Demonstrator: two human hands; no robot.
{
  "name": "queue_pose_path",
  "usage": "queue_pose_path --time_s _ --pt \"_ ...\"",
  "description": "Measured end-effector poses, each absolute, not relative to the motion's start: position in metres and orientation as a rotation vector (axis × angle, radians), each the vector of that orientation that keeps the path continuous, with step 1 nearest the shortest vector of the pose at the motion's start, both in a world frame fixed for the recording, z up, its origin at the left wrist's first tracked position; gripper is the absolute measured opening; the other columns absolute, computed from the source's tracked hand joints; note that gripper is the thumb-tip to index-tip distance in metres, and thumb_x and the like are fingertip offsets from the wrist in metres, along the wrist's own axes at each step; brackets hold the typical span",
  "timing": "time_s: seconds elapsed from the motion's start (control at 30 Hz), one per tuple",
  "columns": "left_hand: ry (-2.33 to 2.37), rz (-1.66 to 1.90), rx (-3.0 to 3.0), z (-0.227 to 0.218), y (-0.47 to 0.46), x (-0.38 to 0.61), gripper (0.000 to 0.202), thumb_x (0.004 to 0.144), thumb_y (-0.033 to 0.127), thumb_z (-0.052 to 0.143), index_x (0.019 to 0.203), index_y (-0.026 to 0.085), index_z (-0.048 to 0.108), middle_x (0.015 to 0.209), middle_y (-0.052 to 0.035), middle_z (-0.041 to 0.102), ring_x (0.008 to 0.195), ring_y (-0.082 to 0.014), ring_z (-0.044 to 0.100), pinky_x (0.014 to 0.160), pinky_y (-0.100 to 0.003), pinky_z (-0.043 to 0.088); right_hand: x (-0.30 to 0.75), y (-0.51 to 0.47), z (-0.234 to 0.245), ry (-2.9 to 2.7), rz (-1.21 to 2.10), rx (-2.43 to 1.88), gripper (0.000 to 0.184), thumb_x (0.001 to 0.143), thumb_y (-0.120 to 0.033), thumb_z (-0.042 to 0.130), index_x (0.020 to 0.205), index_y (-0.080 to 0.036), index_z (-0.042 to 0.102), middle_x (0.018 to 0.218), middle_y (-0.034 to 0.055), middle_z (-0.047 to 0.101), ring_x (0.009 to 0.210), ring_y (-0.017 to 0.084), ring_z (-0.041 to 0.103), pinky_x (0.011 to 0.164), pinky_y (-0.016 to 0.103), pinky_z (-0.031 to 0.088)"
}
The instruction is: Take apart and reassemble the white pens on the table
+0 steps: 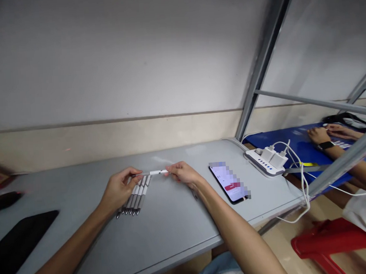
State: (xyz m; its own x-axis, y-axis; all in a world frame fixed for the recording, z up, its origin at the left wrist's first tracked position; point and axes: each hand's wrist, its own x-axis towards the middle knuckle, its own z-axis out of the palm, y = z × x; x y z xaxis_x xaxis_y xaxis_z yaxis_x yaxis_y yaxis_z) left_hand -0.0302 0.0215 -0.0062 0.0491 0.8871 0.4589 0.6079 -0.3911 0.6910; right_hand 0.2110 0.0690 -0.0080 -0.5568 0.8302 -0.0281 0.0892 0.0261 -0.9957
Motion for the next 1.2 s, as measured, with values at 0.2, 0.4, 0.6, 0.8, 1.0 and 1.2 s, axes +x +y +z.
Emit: queue_pose_path --time_s 0.2,0.4,0.6,0.8,1.0,1.2 --pt "1.543 1.168 2.198 0.003 0.017 -0.026 0.019 0.084 0.038 0.054 0.084 0.02 0.06 0.08 -0.0017 0.064 0.074 -0.0161 0.058 0.07 -0.027 0.043 0.207 0.068 -0.008 -1.695 1.476 -0.911 0.041 0.078 -0.053 0.06 0.082 -0.013 0.068 0.052 -0.0062 0.033 0.048 0.008 0.027 0.047 0.023 0.019" --pt "1.482 0.911 2.34 0.004 0.011 -0.016 0.021 0.089 0.034 0.045 0.091 0.021 0.061 0.076 -0.0014 0.062 0.069 -0.0166 0.054 0.065 -0.027 0.039 0.201 0.068 -0.006 -1.813 1.248 -0.867 0.037 0.078 -0.048 0.062 0.09 -0.014 0.069 0.055 -0.0035 0.044 0.052 0.009 0.034 0.049 0.023 0.026" --pt "1.475 0.793 2.416 0.0 0.015 -0.018 0.025 0.094 0.029 0.033 0.079 0.021 0.051 0.072 -0.0004 0.055 0.067 -0.0167 0.05 0.065 -0.028 0.035 0.201 0.068 -0.007 -1.881 1.076 -0.828 0.032 0.082 -0.043 0.059 0.094 -0.016 0.071 0.07 0.0015 0.058 0.062 0.012 0.045 0.059 0.024 0.035" --pt "1.553 0.849 2.673 -0.002 0.016 -0.02 0.023 0.089 0.014 0.034 0.072 0.02 0.048 0.069 -0.0026 0.051 0.068 -0.0188 0.046 0.064 -0.03 0.033 0.2 0.059 -0.003 -1.942 1.069 -0.84 0.035 0.086 -0.046 0.053 0.088 -0.016 0.07 0.059 -0.0028 0.045 0.054 0.01 0.033 0.051 0.023 0.026" --pt "1.619 0.801 2.851 -0.003 0.017 -0.02 0.026 0.09 0.012 0.034 0.07 0.02 0.048 0.067 -0.0038 0.054 0.069 -0.0199 0.045 0.067 -0.032 0.033 0.204 0.056 0.002 -1.946 1.263 -0.858 0.041 0.085 -0.05 0.052 0.079 -0.013 0.068 0.053 -0.0046 0.039 0.05 0.008 0.028 0.049 0.024 0.022" --pt "1.629 0.863 2.724 -0.001 0.013 -0.01 0.026 0.096 0.025 0.031 0.09 0.018 0.055 0.082 -0.0048 0.059 0.081 -0.0201 0.05 0.074 -0.033 0.035 0.199 0.06 0.003 -1.437 1.611 -0.759 0.028 0.072 -0.041 0.072 0.076 -0.013 0.066 0.055 -0.0045 0.046 0.051 0.007 0.038 0.051 0.021 0.028"
